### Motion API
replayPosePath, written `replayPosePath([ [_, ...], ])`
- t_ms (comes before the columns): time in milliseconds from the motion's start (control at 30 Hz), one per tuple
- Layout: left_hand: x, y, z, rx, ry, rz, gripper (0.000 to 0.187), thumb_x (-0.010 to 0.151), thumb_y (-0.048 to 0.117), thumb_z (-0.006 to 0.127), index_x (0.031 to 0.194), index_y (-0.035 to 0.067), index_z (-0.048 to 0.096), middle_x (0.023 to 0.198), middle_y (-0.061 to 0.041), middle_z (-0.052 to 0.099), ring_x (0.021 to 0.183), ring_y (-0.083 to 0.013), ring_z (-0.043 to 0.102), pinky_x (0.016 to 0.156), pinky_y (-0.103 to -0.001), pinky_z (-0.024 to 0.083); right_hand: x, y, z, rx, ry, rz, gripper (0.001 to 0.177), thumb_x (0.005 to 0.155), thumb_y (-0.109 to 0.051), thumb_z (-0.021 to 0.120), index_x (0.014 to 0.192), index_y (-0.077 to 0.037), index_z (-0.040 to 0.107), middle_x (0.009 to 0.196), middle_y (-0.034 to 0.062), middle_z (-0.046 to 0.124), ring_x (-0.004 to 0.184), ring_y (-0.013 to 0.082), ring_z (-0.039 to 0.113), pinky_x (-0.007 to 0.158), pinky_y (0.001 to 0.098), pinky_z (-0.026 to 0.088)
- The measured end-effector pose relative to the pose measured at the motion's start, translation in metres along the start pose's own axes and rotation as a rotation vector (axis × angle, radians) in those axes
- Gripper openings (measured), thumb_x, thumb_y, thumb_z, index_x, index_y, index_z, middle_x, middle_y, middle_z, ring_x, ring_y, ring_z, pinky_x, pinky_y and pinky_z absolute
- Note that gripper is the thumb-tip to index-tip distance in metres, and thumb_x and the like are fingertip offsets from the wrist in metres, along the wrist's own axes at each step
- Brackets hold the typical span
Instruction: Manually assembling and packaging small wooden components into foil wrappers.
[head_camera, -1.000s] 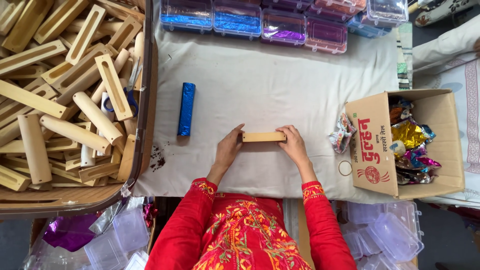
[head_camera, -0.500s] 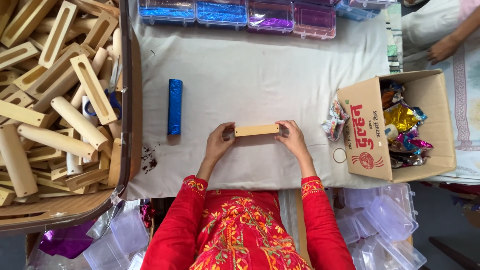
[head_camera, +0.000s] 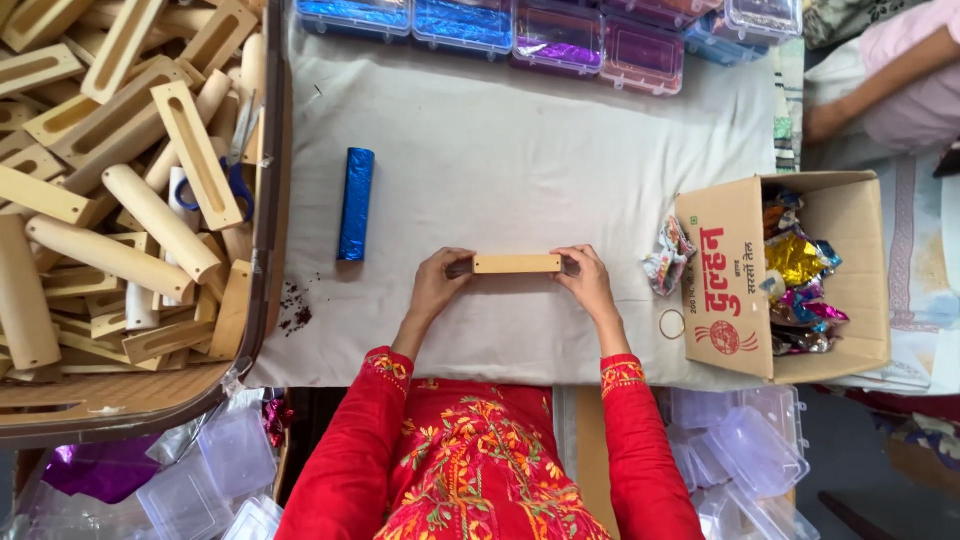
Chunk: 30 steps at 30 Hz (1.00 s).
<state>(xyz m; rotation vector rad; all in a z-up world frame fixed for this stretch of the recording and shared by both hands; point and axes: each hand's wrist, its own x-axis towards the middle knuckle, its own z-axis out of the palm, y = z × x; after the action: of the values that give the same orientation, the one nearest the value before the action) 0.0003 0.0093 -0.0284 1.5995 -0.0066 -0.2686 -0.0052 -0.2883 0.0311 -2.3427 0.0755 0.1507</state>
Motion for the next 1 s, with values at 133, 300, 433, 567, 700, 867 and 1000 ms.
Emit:
replayPosePath([
  [133, 0.002, 0.003, 0.001, 0.071, -0.002, 0.006, 0.044, 0.076, -0.006, 0.08, 0.117, 0.007, 0.075, 0.117, -0.005, 0.074, 0.105, -0.0175, 0.073, 0.09, -0.029, 0.061, 0.016, 0.029, 0.0, 0.006, -0.049, 0.032, 0.045, 0.068, -0.006, 0.089, 0.111, -0.013, 0.077, 0.105, 0.0043, 0.066, 0.094, 0.0184, 0.071, 0.084, 0.0333, 0.061],
  [300, 0.0, 0.027, -0.004, 0.142, -0.023, -0.025, 0.045, 0.075, -0.005, 0.08, 0.118, 0.009, 0.075, 0.117, -0.004, 0.073, 0.104, -0.0188, 0.072, 0.09, -0.031, 0.061, 0.022, 0.029, -0.001, -0.064, -0.142, 0.126, 0.05, 0.06, -0.007, 0.094, 0.107, -0.014, 0.077, 0.1, 0.004, 0.066, 0.088, 0.0181, 0.072, 0.08, 0.0331, 0.06],
  [433, 0.003, 0.027, -0.006, 0.059, -0.028, -0.016, 0.051, 0.073, -0.006, 0.078, 0.121, 0.01, 0.072, 0.117, -0.003, 0.07, 0.107, -0.0171, 0.07, 0.09, -0.029, 0.062, 0.013, 0.031, 0.001, -0.044, -0.129, 0.143, 0.056, 0.059, -0.006, 0.094, 0.11, -0.014, 0.074, 0.102, 0.0048, 0.064, 0.089, 0.0185, 0.071, 0.08, 0.0331, 0.06],
  [567, 0.003, 0.013, -0.002, 0.058, -0.01, 0.002, 0.043, 0.073, 0.0, 0.085, 0.114, 0.009, 0.075, 0.115, -0.003, 0.074, 0.105, -0.0175, 0.073, 0.092, -0.029, 0.062, 0.008, 0.021, 0.001, 0.043, -0.095, 0.171, 0.062, 0.06, -0.002, 0.092, 0.117, -0.015, 0.071, 0.107, 0.0054, 0.061, 0.096, 0.0193, 0.069, 0.084, 0.0318, 0.063],
  [700, 0.003, 0.024, -0.002, 0.163, 0.009, 0.039, 0.043, 0.072, 0.003, 0.087, 0.113, 0.009, 0.077, 0.114, -0.005, 0.076, 0.102, -0.0193, 0.073, 0.091, -0.031, 0.059, 0.001, 0.02, 0.008, 0.056, -0.05, 0.175, 0.064, 0.062, 0.001, 0.091, 0.121, -0.015, 0.07, 0.111, 0.006, 0.06, 0.1, 0.0205, 0.068, 0.088, 0.0314, 0.062],
  [867, 0.002, 0.021, -0.003, 0.212, -0.012, 0.03, 0.044, 0.072, 0.007, 0.087, 0.115, 0.009, 0.076, 0.114, -0.005, 0.075, 0.102, -0.0195, 0.073, 0.091, -0.03, 0.058, -0.008, 0.026, 0.017, 0.103, 0.02, 0.154, 0.07, 0.061, 0.002, 0.09, 0.125, -0.015, 0.068, 0.114, 0.0064, 0.059, 0.103, 0.0209, 0.067, 0.091, 0.0318, 0.061],
  [1000, 0.002, 0.012, -0.004, 0.145, -0.023, 0.02, 0.042, 0.077, 0.007, 0.086, 0.117, 0.005, 0.076, 0.114, -0.007, 0.075, 0.104, -0.0172, 0.071, 0.094, -0.029, 0.057, -0.016, 0.028, 0.019, 0.057, 0.092, 0.006, 0.081, 0.058, 0.002, 0.091, 0.132, -0.015, 0.064, 0.115, 0.0086, 0.059, 0.106, 0.0258, 0.063, 0.09, 0.0358, 0.057],
])
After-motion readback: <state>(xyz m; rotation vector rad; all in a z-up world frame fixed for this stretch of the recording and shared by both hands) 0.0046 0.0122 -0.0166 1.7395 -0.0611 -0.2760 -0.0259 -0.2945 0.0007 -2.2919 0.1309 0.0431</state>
